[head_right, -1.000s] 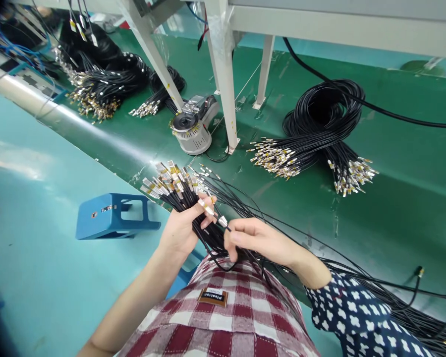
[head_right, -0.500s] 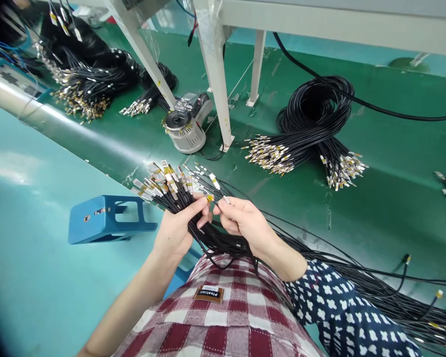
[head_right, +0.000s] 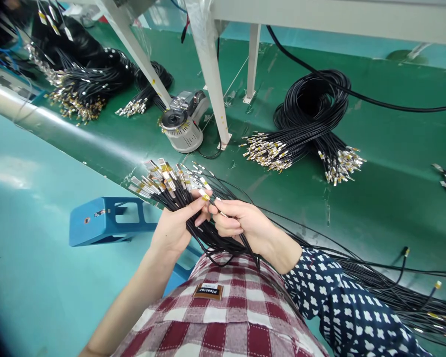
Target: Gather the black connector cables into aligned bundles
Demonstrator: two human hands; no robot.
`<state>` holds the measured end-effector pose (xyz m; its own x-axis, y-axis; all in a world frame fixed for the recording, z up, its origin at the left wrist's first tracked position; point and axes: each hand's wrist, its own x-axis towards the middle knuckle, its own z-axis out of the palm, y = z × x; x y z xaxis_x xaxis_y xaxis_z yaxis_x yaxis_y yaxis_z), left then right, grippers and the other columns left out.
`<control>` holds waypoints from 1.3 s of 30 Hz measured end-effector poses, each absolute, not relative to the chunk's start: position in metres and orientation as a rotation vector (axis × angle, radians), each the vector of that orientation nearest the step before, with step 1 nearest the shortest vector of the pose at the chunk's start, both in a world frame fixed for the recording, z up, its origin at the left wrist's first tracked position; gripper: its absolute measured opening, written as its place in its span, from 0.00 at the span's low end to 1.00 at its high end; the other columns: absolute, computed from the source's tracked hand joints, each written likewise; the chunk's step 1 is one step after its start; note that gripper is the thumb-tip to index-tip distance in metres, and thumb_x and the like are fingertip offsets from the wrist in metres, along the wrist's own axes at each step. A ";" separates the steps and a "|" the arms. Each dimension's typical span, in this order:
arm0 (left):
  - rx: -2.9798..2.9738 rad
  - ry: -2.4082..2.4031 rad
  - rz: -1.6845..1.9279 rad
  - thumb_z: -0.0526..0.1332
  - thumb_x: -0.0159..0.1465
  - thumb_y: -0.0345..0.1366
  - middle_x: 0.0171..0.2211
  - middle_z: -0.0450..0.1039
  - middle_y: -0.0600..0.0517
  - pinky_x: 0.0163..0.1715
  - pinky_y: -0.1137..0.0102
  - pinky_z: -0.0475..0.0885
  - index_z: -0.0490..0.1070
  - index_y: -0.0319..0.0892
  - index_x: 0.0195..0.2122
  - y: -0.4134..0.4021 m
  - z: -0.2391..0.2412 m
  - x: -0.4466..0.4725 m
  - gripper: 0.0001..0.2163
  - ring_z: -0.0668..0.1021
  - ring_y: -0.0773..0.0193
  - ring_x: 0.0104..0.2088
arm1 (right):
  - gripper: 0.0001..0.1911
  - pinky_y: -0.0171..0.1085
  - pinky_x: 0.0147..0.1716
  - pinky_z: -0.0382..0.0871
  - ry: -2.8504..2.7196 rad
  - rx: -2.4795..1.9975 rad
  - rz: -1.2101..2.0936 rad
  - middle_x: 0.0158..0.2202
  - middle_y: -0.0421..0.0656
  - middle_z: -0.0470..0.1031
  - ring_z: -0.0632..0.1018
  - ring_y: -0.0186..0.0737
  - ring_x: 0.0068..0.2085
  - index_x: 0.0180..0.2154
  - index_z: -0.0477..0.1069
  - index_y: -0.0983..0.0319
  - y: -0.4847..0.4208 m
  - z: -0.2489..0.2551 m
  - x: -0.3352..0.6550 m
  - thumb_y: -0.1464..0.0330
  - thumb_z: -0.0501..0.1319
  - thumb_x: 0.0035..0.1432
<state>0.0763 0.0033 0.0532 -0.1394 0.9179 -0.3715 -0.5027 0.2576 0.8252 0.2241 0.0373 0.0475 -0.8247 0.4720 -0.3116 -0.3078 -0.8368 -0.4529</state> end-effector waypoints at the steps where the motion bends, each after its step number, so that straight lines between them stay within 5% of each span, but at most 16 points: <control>1: 0.487 1.130 1.314 0.69 0.52 0.29 0.21 0.71 0.50 0.17 0.76 0.58 0.76 0.35 0.31 0.003 0.053 0.076 0.06 0.68 0.71 0.20 | 0.10 0.29 0.16 0.40 -0.527 -0.570 2.610 0.14 0.28 0.46 0.45 0.24 0.15 0.30 0.66 0.65 0.037 0.047 0.224 0.68 0.55 0.64; 10: 0.467 1.142 1.411 0.70 0.50 0.29 0.21 0.73 0.51 0.15 0.78 0.59 0.75 0.37 0.27 0.001 0.053 0.082 0.05 0.69 0.73 0.18 | 0.12 0.30 0.17 0.38 -0.709 -0.799 2.475 0.14 0.28 0.47 0.45 0.25 0.17 0.29 0.65 0.64 0.031 0.053 0.219 0.63 0.58 0.62; 17: 0.438 1.258 1.511 0.70 0.48 0.29 0.24 0.74 0.53 0.16 0.78 0.63 0.74 0.37 0.27 -0.003 0.050 0.090 0.07 0.68 0.75 0.17 | 0.13 0.32 0.25 0.54 -1.693 -1.268 1.505 0.22 0.37 0.67 0.62 0.30 0.22 0.27 0.67 0.62 0.019 0.062 0.215 0.63 0.55 0.63; 24: 0.400 1.303 1.564 0.69 0.48 0.27 0.19 0.65 0.58 0.14 0.80 0.59 0.70 0.37 0.24 0.007 0.041 0.089 0.07 0.65 0.77 0.17 | 0.11 0.35 0.25 0.49 -2.218 -1.523 0.793 0.22 0.40 0.73 0.70 0.37 0.23 0.30 0.67 0.60 0.021 0.056 0.204 0.63 0.54 0.64; 32: 0.433 1.195 1.456 0.69 0.53 0.35 0.20 0.67 0.55 0.17 0.78 0.61 0.75 0.37 0.31 0.006 0.047 0.078 0.09 0.68 0.74 0.19 | 0.11 0.30 0.22 0.58 -1.804 -1.197 1.556 0.24 0.37 0.75 0.68 0.30 0.21 0.31 0.66 0.60 0.031 0.058 0.211 0.61 0.57 0.62; 35: 0.481 1.183 1.434 0.68 0.54 0.32 0.20 0.70 0.53 0.18 0.77 0.61 0.74 0.37 0.30 0.003 0.049 0.076 0.05 0.69 0.73 0.19 | 0.11 0.29 0.19 0.57 -1.636 -1.122 1.767 0.18 0.34 0.69 0.65 0.28 0.18 0.33 0.66 0.61 0.032 0.055 0.217 0.60 0.57 0.62; 39: 0.467 1.219 1.438 0.66 0.54 0.29 0.19 0.67 0.55 0.20 0.74 0.63 0.72 0.37 0.27 0.001 0.050 0.076 0.04 0.66 0.75 0.16 | 0.17 0.31 0.22 0.64 -1.471 -1.033 1.968 0.24 0.40 0.75 0.70 0.29 0.20 0.39 0.68 0.64 0.031 0.055 0.227 0.56 0.52 0.64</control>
<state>0.0762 0.0009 0.0497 -0.2844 0.8957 -0.3418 -0.4840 0.1736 0.8577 0.2274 0.0312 0.0550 -0.6048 0.7428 -0.2872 0.0652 -0.3132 -0.9474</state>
